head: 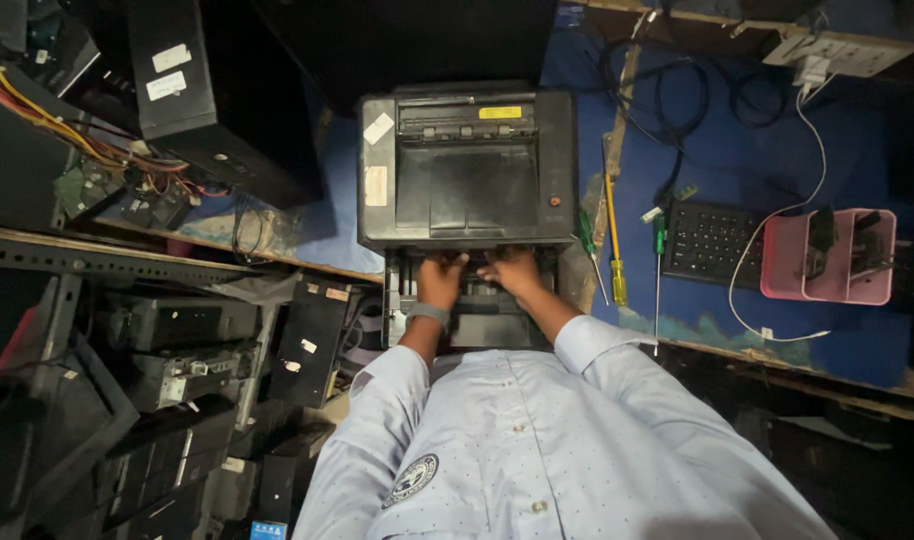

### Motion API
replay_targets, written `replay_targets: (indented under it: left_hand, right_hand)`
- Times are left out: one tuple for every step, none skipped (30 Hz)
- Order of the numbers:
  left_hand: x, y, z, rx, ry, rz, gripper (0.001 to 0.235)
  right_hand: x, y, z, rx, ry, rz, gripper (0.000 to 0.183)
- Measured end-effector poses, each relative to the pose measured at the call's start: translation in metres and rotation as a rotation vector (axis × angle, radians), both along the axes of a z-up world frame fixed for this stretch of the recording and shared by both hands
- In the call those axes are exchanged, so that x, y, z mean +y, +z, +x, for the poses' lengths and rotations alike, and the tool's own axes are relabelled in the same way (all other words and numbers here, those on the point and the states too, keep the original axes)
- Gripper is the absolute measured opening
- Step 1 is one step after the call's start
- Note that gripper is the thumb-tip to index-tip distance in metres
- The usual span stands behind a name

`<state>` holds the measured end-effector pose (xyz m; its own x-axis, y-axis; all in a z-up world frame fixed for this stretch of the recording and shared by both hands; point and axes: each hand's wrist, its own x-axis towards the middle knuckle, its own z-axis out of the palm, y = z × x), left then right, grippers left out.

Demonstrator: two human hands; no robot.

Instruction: The person opens the front cover of a laser printer, removes the toner cartridge, and uses a screwdriver to adjust internal components. The person then closes the cover, flips the printer over, and uses the screwdriver to remove screws from the bottom panel.

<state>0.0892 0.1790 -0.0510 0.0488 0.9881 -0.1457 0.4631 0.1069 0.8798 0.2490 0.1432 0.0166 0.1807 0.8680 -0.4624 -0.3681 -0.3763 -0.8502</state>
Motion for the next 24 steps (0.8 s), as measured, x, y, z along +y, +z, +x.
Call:
replay_targets:
  left_hand:
    - [0.000, 0.002, 0.001, 0.058, 0.012, -0.027, 0.041]
    - [0.001, 0.006, 0.003, 0.115, 0.023, -0.054, 0.043]
    - [0.001, 0.011, 0.004, 0.172, 0.036, -0.078, 0.046]
    - [0.001, 0.016, 0.005, 0.140, 0.041, -0.037, 0.042]
    - [0.000, 0.022, 0.006, 0.110, 0.044, 0.002, 0.039]
    - [-0.001, 0.028, 0.006, 0.079, 0.047, 0.041, 0.037]
    - [-0.003, 0.033, 0.005, 0.082, 0.052, 0.041, 0.039]
    - [-0.006, 0.038, 0.005, 0.086, 0.057, 0.040, 0.040]
    - [-0.005, 0.043, 0.006, 0.086, 0.063, 0.044, 0.041]
    - [-0.005, 0.048, 0.008, 0.020, 0.070, 0.048, 0.037]
    - [-0.007, 0.053, 0.011, -0.045, 0.078, 0.052, 0.034]
    - [-0.008, 0.057, 0.013, -0.110, 0.086, 0.055, 0.031]
    - [-0.009, 0.063, 0.016, -0.284, 0.103, -0.025, 0.027]
    - [-0.010, 0.068, 0.019, -0.457, 0.119, -0.106, 0.025]
    - [-0.011, 0.075, 0.020, -0.631, 0.133, -0.188, 0.024]
    - [-0.012, 0.083, 0.019, -0.686, 0.139, -0.232, 0.025]
    - [-0.012, 0.089, 0.019, -0.743, 0.144, -0.276, 0.026]
    - [-0.012, 0.093, 0.018, -0.799, 0.150, -0.320, 0.028]
    - [-0.012, 0.096, 0.017, -0.807, 0.136, -0.302, 0.028]
    - [-0.012, 0.099, 0.016, -0.815, 0.123, -0.284, 0.027]
    - [-0.014, 0.101, 0.014, -0.821, 0.111, -0.269, 0.027]
    - [-0.015, 0.101, 0.013, -0.819, 0.126, -0.272, 0.027]
    - [-0.015, 0.101, 0.013, -0.819, 0.139, -0.272, 0.028]
    - [-0.015, 0.100, 0.014, -0.819, 0.152, -0.273, 0.028]
  right_hand:
    - [0.001, 0.003, 0.000, -0.086, 0.008, -0.006, 0.033]
    - [0.003, 0.005, 0.001, -0.173, 0.016, -0.013, 0.032]
    - [0.006, 0.007, 0.001, -0.260, 0.025, -0.017, 0.031]
    - [0.008, 0.007, 0.003, -0.263, 0.036, -0.001, 0.032]
    - [0.010, 0.007, 0.006, -0.265, 0.046, 0.014, 0.034]
    - [0.011, 0.005, 0.007, -0.267, 0.057, 0.028, 0.037]
    - [0.009, 0.003, 0.008, -0.264, 0.066, 0.031, 0.035]
    - [0.007, 0.000, 0.009, -0.261, 0.076, 0.035, 0.033]
    - [0.008, -0.004, 0.012, -0.261, 0.086, 0.044, 0.032]
    - [0.007, -0.010, 0.014, -0.228, 0.073, 0.017, 0.032]
    - [0.006, -0.017, 0.015, -0.195, 0.062, -0.009, 0.033]
    - [0.005, -0.022, 0.016, -0.162, 0.051, -0.036, 0.033]
    - [0.004, -0.028, 0.018, -0.110, 0.077, -0.057, 0.031]
    - [0.003, -0.034, 0.019, -0.058, 0.103, -0.077, 0.030]
    - [0.001, -0.039, 0.022, -0.008, 0.128, -0.098, 0.030]
    - [0.000, -0.044, 0.023, 0.019, 0.128, -0.085, 0.030]
    - [0.000, -0.048, 0.026, 0.044, 0.128, -0.070, 0.030]
    - [-0.001, -0.052, 0.029, 0.068, 0.127, -0.056, 0.030]
    - [-0.001, -0.055, 0.030, 0.076, 0.115, -0.057, 0.030]
    - [-0.001, -0.059, 0.031, 0.084, 0.103, -0.059, 0.030]
    - [-0.003, -0.062, 0.031, 0.095, 0.090, -0.065, 0.030]
    - [-0.005, -0.065, 0.030, 0.114, 0.086, -0.066, 0.030]
    - [-0.006, -0.066, 0.031, 0.132, 0.082, -0.064, 0.030]
    - [-0.007, -0.068, 0.032, 0.150, 0.077, -0.062, 0.030]
